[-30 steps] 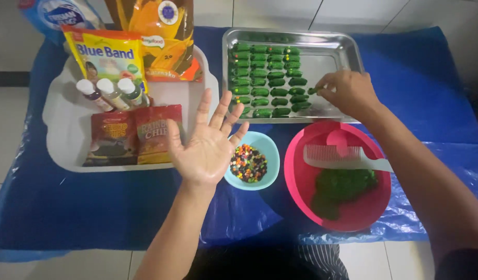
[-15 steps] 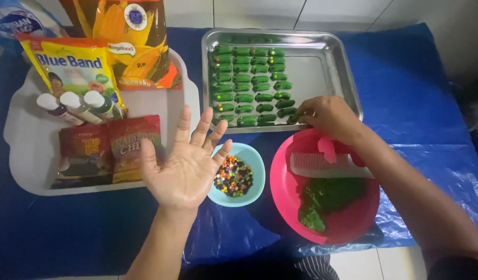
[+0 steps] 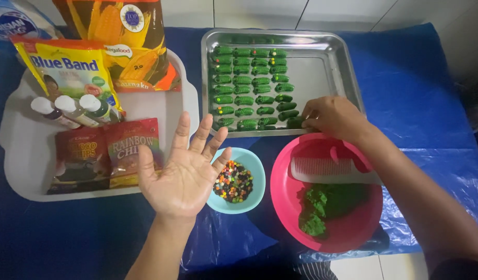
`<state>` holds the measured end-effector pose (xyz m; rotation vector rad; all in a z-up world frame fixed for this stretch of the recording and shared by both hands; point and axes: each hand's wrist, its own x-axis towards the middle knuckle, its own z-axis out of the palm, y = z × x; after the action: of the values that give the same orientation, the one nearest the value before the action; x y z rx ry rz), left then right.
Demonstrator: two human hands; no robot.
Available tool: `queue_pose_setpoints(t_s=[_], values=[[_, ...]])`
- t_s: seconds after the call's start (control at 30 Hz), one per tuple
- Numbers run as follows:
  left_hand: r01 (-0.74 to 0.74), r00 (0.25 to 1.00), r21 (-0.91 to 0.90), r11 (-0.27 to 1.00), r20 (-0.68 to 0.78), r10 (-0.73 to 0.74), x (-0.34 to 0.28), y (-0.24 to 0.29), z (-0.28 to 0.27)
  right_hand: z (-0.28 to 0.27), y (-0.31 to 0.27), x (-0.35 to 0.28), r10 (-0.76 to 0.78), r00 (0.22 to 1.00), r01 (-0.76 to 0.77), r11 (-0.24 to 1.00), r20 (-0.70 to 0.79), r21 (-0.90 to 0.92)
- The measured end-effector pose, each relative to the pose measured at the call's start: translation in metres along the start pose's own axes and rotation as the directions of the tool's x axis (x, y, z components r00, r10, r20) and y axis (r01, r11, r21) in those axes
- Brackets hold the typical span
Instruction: Shape green dough into caterpillar-shaped cookies using a comb for texture and place them on a tray
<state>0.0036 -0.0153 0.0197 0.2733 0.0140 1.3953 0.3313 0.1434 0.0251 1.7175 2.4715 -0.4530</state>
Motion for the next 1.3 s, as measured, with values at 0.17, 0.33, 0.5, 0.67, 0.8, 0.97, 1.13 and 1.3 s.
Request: queue_pose_setpoints(t_s=[0.17,0.33,0.5,0.67,0.8,0.97,1.13,1.3], values=[[-0.001,1.0,-0.018,1.0,0.0,0.001,0.001,0.0,-0.001,0.005,0.004,0.007,-0.037,0.999,0.036,0.998,0.009,0.049],[0.002,1.0,-0.025,1.0,0.008,-0.002,0.001,0.001,-0.005,-0.002,-0.012,0.003,-0.037,0.999,0.036,0.996,0.013,0.079],[0.005,0.999,-0.01,1.0,0.034,-0.005,0.002,0.002,-0.01,0.0,-0.01,0.002,-0.042,0.999,0.043,0.994,-0.01,0.101],[-0.021,1.0,-0.016,1.0,0.011,0.022,0.004,0.001,-0.011,0.0,-0.01,-0.002,-0.078,0.995,0.083,0.992,-0.057,0.093],[-0.026,1.0,-0.008,1.0,-0.013,0.026,0.006,0.003,-0.014,-0.017,-0.013,-0.015,0.07,0.993,-0.064,0.996,-0.093,0.065],[-0.046,0.999,-0.067,0.997,0.017,0.047,0.007,0.001,-0.024,-0.017,-0.002,-0.059,-0.088,0.928,0.113,0.992,-0.362,0.05],[-0.07,0.995,-0.098,0.993,0.064,0.076,0.008,0.004,-0.031,-0.016,-0.029,-0.134,-0.1,0.892,0.18,0.973,-0.441,0.144],[-0.076,0.996,-0.139,0.987,0.045,0.083,0.011,0.004,-0.031,0.009,-0.059,-0.173,0.153,0.979,-0.158,0.987,0.135,0.026]])
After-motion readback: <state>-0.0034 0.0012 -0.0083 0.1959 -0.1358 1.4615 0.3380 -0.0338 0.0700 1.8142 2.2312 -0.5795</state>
